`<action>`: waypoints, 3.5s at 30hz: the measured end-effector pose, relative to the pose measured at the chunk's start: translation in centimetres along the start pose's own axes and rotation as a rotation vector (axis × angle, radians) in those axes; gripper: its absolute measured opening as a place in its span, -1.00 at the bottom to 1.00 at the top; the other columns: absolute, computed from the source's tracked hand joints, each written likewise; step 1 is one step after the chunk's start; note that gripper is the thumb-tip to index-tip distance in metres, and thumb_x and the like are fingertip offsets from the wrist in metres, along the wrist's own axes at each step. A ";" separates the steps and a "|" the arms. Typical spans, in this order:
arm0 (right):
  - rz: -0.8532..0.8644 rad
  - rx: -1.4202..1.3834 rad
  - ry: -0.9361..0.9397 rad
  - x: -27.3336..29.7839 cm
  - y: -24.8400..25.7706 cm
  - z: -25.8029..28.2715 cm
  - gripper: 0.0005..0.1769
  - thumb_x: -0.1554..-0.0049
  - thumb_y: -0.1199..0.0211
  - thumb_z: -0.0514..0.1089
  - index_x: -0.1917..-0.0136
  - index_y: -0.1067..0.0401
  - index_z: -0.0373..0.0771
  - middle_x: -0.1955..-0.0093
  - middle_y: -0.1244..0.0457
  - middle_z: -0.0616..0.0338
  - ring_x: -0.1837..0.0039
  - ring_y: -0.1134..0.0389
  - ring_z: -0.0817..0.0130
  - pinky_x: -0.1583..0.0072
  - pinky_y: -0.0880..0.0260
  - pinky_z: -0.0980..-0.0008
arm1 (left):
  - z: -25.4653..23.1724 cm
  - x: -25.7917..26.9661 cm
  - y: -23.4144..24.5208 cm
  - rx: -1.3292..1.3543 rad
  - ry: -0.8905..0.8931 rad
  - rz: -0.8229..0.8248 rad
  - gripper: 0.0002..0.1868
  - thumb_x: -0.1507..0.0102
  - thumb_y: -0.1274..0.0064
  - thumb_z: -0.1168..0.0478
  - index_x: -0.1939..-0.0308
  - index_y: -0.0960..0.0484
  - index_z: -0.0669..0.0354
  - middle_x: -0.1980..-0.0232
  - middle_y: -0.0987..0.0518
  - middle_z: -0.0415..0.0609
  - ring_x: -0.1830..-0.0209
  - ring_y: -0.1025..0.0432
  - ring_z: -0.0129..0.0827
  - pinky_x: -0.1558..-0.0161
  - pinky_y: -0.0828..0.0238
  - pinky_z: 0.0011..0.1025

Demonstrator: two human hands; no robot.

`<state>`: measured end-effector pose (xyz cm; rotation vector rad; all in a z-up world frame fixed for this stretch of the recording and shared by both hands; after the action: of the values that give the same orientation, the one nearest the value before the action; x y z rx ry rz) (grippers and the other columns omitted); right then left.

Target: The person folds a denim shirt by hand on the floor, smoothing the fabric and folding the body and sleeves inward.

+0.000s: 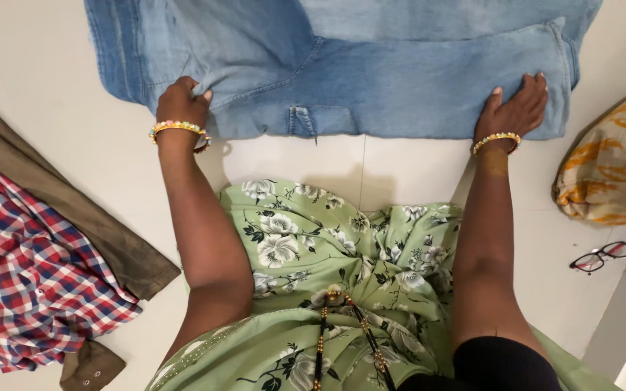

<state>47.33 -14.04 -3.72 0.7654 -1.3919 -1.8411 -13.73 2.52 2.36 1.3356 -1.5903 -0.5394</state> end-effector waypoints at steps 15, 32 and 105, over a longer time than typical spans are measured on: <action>-0.058 0.002 0.000 -0.1 0.1 0.1 -0.41 -0.36 -0.15 0.01 -0.54 -0.15 -0.23 -0.67 0.03 -0.08 -0.66 0.09 -0.09 -0.55 0.19 -0.18 | 0.4 -0.9 1.8 -0.002 0.118 0.080 -0.16 0.05 -0.52 -0.28 0.06 -0.47 0.26 0.15 -0.62 0.22 0.14 -0.52 0.06 0.09 -0.45 -0.07; -0.055 0.028 -0.002 -0.1 -0.3 0.0 -0.42 -0.41 -0.08 0.08 -0.56 -0.15 -0.21 -0.67 0.04 -0.08 -0.67 0.10 -0.07 -0.54 0.19 -0.20 | 4.0 0.3 3.0 0.087 0.183 0.063 -0.79 -0.30 -0.24 0.24 0.18 -0.49 0.19 0.25 -0.63 0.07 0.27 -0.54 -0.06 0.17 -0.43 -0.14; 0.153 -0.276 1.279 0.5 -7.7 52.7 -0.34 -0.10 -0.38 -0.36 -0.46 -0.33 -0.18 -0.39 -0.20 -0.16 -0.40 -0.24 -0.13 -0.35 -0.27 -0.02 | 5.4 -1.0 -0.3 -0.342 0.424 0.201 -0.75 -0.24 -0.14 0.15 0.04 -0.71 0.10 -0.06 -0.58 0.05 -0.09 -0.48 -0.07 -0.09 -0.28 -0.07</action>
<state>3.89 16.33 1.95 1.2846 -0.3317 -0.9644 -18.27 2.11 -0.69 0.9441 -1.2016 -0.3541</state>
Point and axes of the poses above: each hand's wrist, its own x-axis away from the middle knuckle, its own y-axis out of the back of the hand, z = x × y, the point moved 5 cm from there along -x, towards the middle knuckle
